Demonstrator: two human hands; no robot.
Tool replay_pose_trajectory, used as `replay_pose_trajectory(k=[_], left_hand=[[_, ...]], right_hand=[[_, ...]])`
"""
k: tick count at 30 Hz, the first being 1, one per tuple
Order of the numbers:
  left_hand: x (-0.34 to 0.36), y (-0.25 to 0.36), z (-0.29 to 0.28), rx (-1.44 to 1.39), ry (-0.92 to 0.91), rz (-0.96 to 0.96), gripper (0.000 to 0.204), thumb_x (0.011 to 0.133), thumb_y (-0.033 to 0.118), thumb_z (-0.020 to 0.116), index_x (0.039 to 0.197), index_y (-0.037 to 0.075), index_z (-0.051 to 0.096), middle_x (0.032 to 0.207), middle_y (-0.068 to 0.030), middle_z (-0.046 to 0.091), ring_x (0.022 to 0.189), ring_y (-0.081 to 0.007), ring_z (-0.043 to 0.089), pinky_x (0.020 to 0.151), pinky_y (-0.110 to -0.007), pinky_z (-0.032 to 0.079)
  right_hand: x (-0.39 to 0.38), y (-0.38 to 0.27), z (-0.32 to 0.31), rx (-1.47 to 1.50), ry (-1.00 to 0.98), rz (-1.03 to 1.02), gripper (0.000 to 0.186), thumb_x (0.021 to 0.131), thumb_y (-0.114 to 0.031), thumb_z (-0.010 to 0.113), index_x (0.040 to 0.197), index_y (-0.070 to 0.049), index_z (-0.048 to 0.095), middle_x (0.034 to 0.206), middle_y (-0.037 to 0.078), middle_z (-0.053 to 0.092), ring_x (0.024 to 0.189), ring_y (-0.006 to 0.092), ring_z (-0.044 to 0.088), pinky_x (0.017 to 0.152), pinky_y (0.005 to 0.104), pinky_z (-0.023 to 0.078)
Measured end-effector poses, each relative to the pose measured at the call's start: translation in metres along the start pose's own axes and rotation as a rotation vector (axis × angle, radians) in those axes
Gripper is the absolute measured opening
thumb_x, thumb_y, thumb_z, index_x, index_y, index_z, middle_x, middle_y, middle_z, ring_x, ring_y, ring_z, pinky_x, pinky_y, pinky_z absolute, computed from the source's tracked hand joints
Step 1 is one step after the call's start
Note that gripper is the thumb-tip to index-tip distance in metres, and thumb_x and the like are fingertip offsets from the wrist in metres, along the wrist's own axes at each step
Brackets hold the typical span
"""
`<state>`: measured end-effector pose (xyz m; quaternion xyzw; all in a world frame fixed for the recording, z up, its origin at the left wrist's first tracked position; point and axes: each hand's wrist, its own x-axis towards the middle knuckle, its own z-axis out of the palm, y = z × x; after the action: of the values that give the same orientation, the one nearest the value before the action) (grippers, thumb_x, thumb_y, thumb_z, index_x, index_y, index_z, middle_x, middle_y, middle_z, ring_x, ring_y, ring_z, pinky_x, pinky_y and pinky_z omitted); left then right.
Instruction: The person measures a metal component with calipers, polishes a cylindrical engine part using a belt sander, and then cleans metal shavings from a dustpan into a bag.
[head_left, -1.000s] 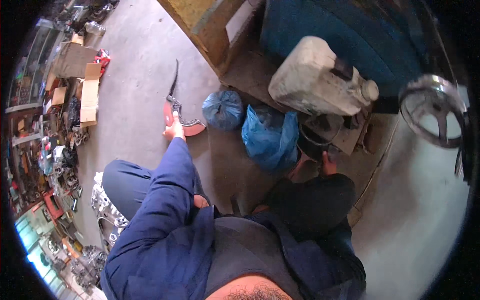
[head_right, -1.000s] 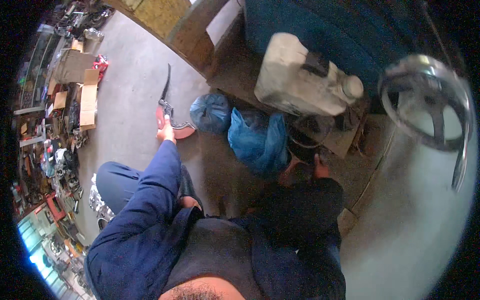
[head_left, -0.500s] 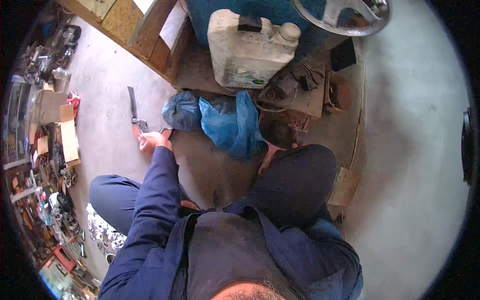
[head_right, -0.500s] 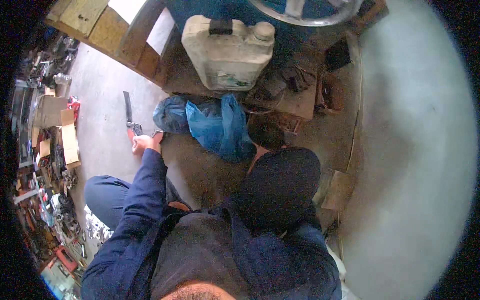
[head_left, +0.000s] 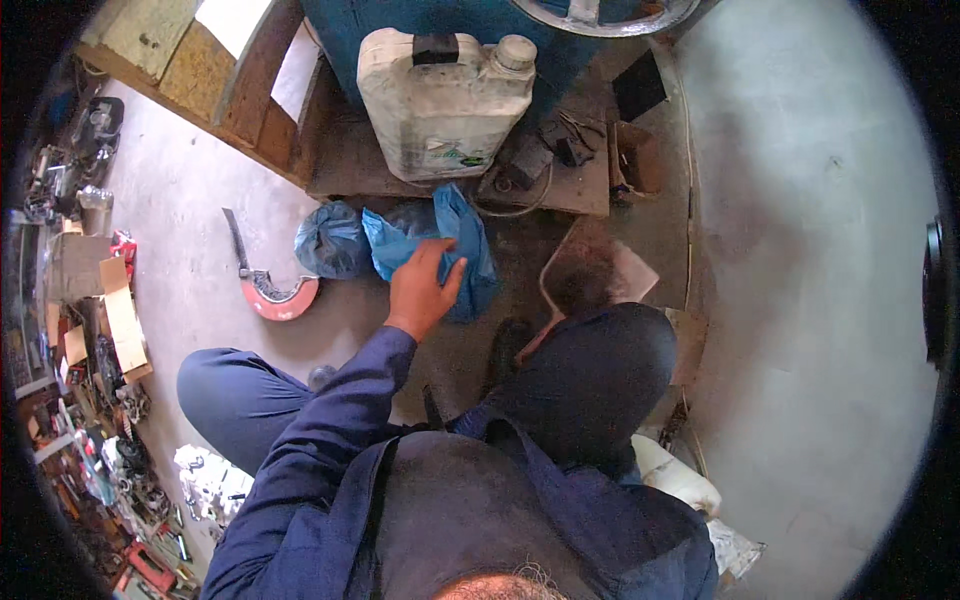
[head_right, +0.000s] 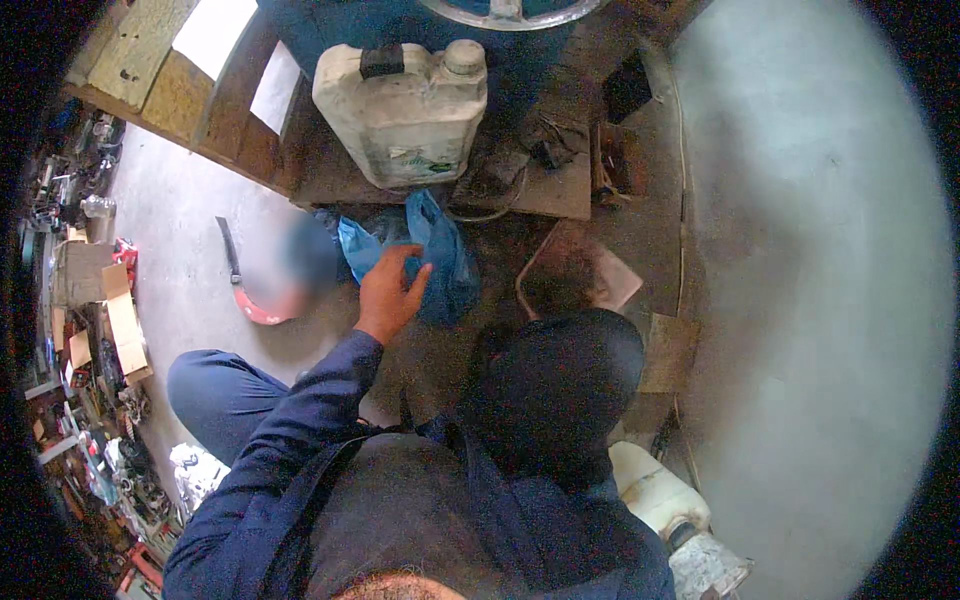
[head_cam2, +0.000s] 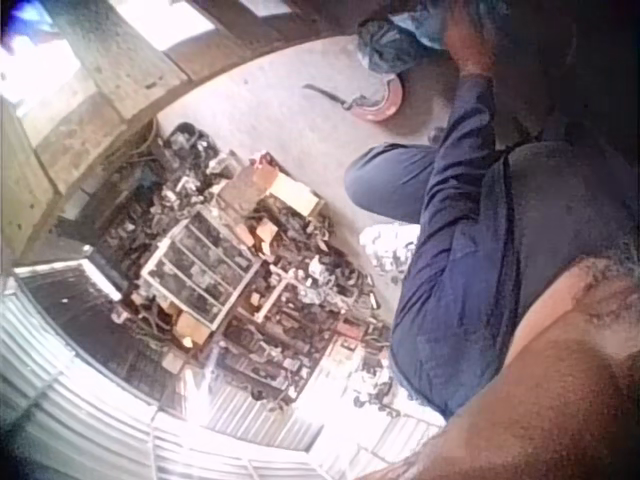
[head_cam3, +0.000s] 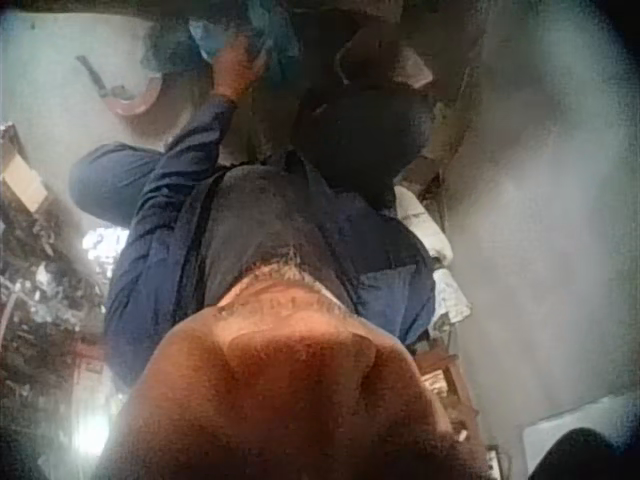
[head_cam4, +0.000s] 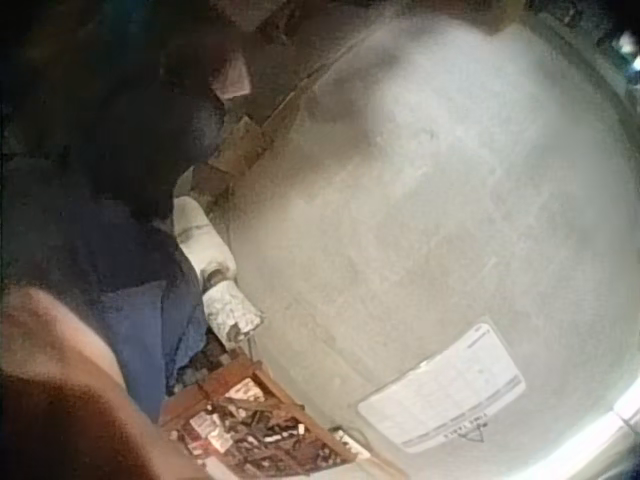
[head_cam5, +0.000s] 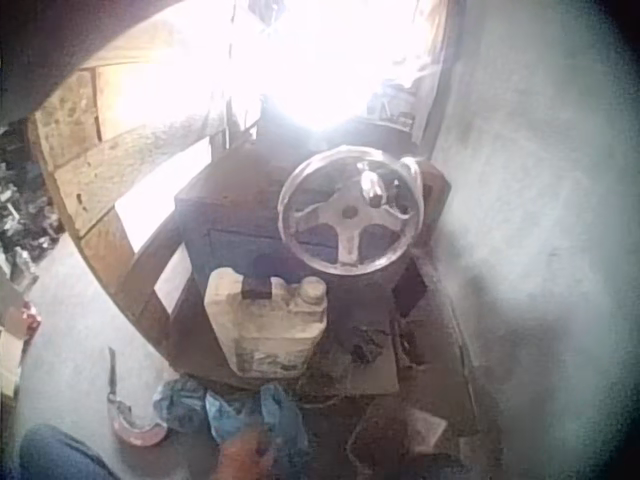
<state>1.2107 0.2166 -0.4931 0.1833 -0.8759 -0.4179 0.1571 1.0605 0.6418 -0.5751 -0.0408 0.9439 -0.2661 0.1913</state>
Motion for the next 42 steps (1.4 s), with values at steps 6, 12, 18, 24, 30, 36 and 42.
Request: replay_pose_trajectory(k=[6,12,18,24,30,36,42], left_hand=[[0.051,0.048,-0.061,-0.124,-0.474,0.098,0.035,0.09,0.03,0.072,0.114,0.005,0.067,0.094,-0.016,0.074,0.085,-0.037,0.071,0.074,-0.045,0.055],[0.072,0.053,-0.102,0.056,-0.69,0.21,0.034,0.09,0.032,0.071,0.109,0.004,0.067,0.09,-0.0184,0.074,0.085,-0.0382,0.071,0.075,-0.047,0.054],[0.057,0.056,-0.112,0.174,-0.923,0.234,0.036,0.089,0.032,0.071,0.111,0.004,0.066,0.093,-0.019,0.073,0.088,-0.0397,0.07,0.077,-0.048,0.054],[0.029,0.069,-0.081,-0.272,-0.869,0.018,0.055,0.092,0.04,0.072,0.128,0.001,0.058,0.115,-0.0187,0.069,0.101,-0.0321,0.07,0.086,-0.041,0.054],[-0.025,0.074,-0.061,-1.06,-0.739,-0.479,0.094,0.094,0.045,0.07,0.158,0.006,0.013,0.152,-0.0199,0.044,0.127,-0.0343,0.057,0.104,-0.045,0.048],[-0.029,0.069,-0.097,-1.517,-0.739,-0.588,0.091,0.093,0.039,0.073,0.157,0.007,0.017,0.154,-0.0177,0.043,0.131,-0.0411,0.054,0.105,-0.051,0.049],[-0.04,0.039,-0.137,-1.153,-0.69,-0.832,0.031,0.091,0.018,0.074,0.113,0.0,0.061,0.08,-0.0044,0.061,0.061,-0.0147,0.058,0.054,-0.03,0.049]], right_hand=[[-0.034,-0.081,-0.097,-0.1,0.138,-0.101,0.035,0.094,-0.024,0.065,0.124,-0.006,0.064,0.109,0.024,0.071,0.107,0.0366,0.068,0.084,0.0461,0.051],[-0.003,-0.017,-0.119,-0.12,-0.04,-0.113,0.034,0.088,-0.015,0.068,0.119,-0.002,0.063,0.101,0.024,0.07,0.098,0.0447,0.067,0.083,0.0459,0.052],[-0.011,0.052,-0.095,-0.034,0.163,0.154,0.035,0.092,-0.026,0.068,0.109,0.004,0.062,0.096,0.025,0.07,0.088,0.0364,0.069,0.079,0.0441,0.052],[-0.008,-0.129,-0.132,0.371,0.102,-0.235,0.039,0.099,-0.022,0.062,0.129,0.001,0.05,0.099,0.013,0.069,0.085,0.0277,0.067,0.079,0.0398,0.053],[-0.041,-0.29,-0.124,0.519,-0.687,0.092,0.022,0.103,-0.015,0.055,0.122,-0.006,0.049,0.101,0.007,0.063,0.069,0.0116,0.059,0.055,0.0297,0.051],[-0.093,-0.332,-0.054,0.543,-0.692,0.021,0.034,0.104,-0.013,0.052,0.133,-0.006,0.037,0.105,0.009,0.061,0.07,0.0139,0.06,0.056,0.0301,0.052],[-0.101,-0.359,-0.069,0.409,-0.966,0.174,0.04,0.104,-0.018,0.055,0.134,-0.004,0.031,0.089,0.007,0.057,0.064,0.0155,0.058,0.056,0.032,0.051]])
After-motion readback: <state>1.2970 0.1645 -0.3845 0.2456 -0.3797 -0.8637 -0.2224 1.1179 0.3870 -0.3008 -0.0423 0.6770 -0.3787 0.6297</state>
